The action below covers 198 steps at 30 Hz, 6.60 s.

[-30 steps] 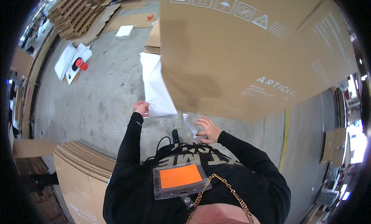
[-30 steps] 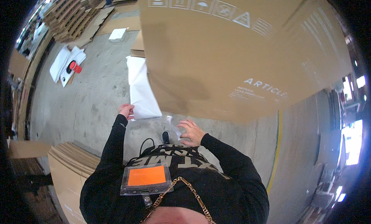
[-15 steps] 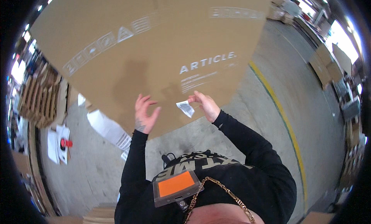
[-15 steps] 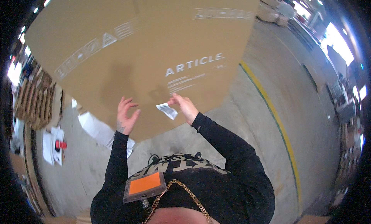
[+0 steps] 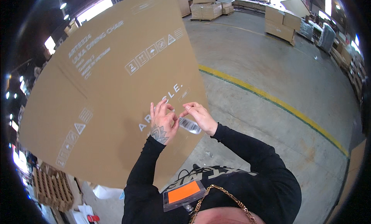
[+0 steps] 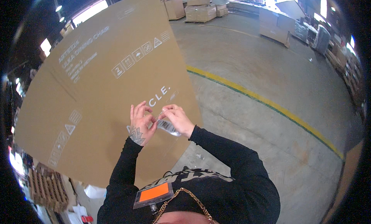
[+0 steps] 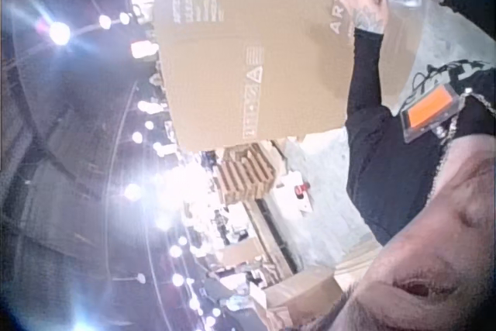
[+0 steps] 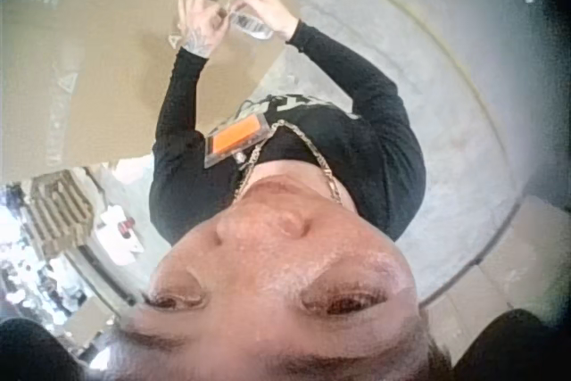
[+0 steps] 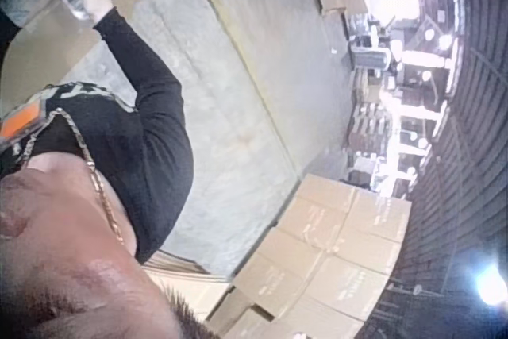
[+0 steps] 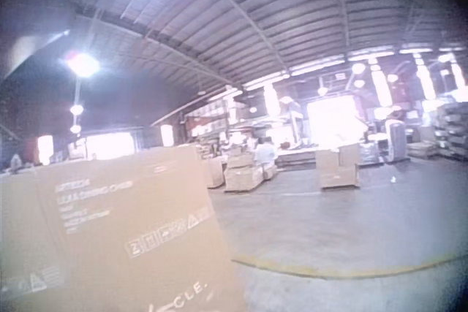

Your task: The person repeatedly picks up large flat-packed cardboard boxes, applies a barcode label to the side, and stacks them. The process is repeated for several boxes in a warehouse setting.

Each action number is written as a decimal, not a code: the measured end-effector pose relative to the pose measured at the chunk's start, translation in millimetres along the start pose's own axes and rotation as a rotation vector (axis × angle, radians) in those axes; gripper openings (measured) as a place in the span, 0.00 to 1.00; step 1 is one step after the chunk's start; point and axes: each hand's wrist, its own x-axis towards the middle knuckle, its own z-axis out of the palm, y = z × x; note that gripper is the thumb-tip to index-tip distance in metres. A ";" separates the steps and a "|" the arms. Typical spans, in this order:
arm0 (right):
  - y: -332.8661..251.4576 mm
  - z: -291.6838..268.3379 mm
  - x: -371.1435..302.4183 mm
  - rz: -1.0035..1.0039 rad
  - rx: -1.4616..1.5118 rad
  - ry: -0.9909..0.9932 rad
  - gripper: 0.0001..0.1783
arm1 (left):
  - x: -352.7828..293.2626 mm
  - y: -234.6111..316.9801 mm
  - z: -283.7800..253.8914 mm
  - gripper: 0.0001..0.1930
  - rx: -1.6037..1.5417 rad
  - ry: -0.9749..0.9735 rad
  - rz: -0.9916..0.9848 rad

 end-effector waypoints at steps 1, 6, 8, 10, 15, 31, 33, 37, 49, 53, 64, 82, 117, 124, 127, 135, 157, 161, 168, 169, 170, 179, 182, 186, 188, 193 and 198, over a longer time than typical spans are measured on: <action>7.6 -3.2 5.6 -0.020 0.048 0.047 0.23 | 10.9 -2.4 4.4 0.08 -0.019 0.006 0.013; 24.9 -60.4 80.4 -0.043 0.273 0.390 0.33 | 95.6 -22.8 16.2 0.07 -0.065 0.181 0.029; 32.7 -93.5 116.3 -0.024 0.408 0.373 0.39 | 127.2 -41.2 12.7 0.06 -0.094 0.272 0.037; 33.3 -102.9 148.9 -0.039 0.470 0.360 0.32 | 155.8 -63.2 6.6 0.06 -0.104 0.362 0.040; 28.5 -124.9 220.2 -0.015 0.444 0.301 0.22 | 220.6 -95.3 -0.4 0.04 -0.071 0.417 0.066; 32.5 -138.4 404.2 -0.264 0.372 0.051 0.09 | 319.4 -164.9 10.9 0.05 0.060 0.629 -0.126; 26.2 -141.8 440.3 -0.418 0.274 0.088 0.09 | 332.5 -175.6 10.9 0.05 0.094 0.701 -0.181; -9.8 -138.2 502.2 -0.760 0.028 0.204 0.10 | 355.0 -198.3 -4.4 0.08 0.349 0.872 -0.258; -65.6 -130.6 611.3 -1.090 -0.102 0.543 0.11 | 437.2 -225.1 -17.8 0.15 0.917 1.132 -0.378; -66.2 -126.9 618.2 -1.125 -0.082 0.534 0.11 | 437.4 -235.8 -17.5 0.15 0.986 1.140 -0.450; -77.4 -129.5 601.8 -1.067 -0.107 0.505 0.09 | 437.7 -243.6 -14.4 0.13 0.963 1.182 -0.420; -64.4 -115.9 621.9 -1.165 -0.304 0.641 0.13 | 434.6 -255.7 -20.6 0.10 1.021 1.256 -0.164; -56.1 -108.3 632.3 -1.103 -0.233 0.543 0.12 | 437.2 -263.1 -10.3 0.11 0.928 1.234 -0.283; -55.3 -113.8 648.6 -1.127 -0.201 0.557 0.10 | 447.1 -263.2 -11.7 0.15 0.969 1.140 -0.386; -54.2 -110.6 649.0 -1.104 -0.164 0.529 0.09 | 447.0 -262.8 -10.5 0.13 0.952 1.146 -0.391; -53.7 -107.6 649.7 -1.107 -0.148 0.517 0.10 | 443.4 -264.9 -12.3 0.15 1.002 1.119 -0.447; -50.1 -105.4 655.4 -1.171 -0.159 0.534 0.10 | 447.5 -269.6 -6.6 0.12 1.004 1.142 -0.425; -50.9 -102.8 653.6 -1.150 -0.156 0.538 0.10 | 446.8 -270.0 -7.6 0.12 1.047 1.125 -0.417; -48.9 -106.3 653.9 -1.100 -0.116 0.550 0.20 | 448.9 -267.9 -8.8 0.19 1.218 1.113 -0.456; -48.2 -107.9 654.7 -1.093 -0.109 0.551 0.23 | 447.5 -266.1 -9.7 0.22 1.174 1.118 -0.544; -48.4 -107.1 653.8 -1.082 -0.091 0.549 0.26 | 443.3 -267.1 -13.3 0.23 1.144 1.137 -0.548; -47.4 -107.1 657.0 -1.114 -0.103 0.582 0.30 | 457.8 -249.3 44.0 0.45 1.085 0.407 -0.285; -48.6 -108.1 652.7 -1.127 -0.096 0.562 0.30 | 455.6 -255.0 41.2 0.47 1.134 0.391 -0.382; -45.2 -110.6 645.2 -1.279 -0.376 0.532 0.37 | 443.8 -263.8 32.3 0.48 1.108 0.540 -0.369; -43.6 -90.4 624.2 -1.346 -0.552 0.357 0.44 | 438.2 -266.9 32.9 0.49 1.125 0.546 -0.384; -47.3 -83.7 603.9 -1.304 -0.743 0.050 0.47 | 440.2 -265.1 27.2 0.47 1.197 0.562 -0.369; -24.5 -120.4 627.5 -1.085 -0.818 0.238 0.50 | 438.7 -264.6 37.8 0.47 1.179 0.535 -0.436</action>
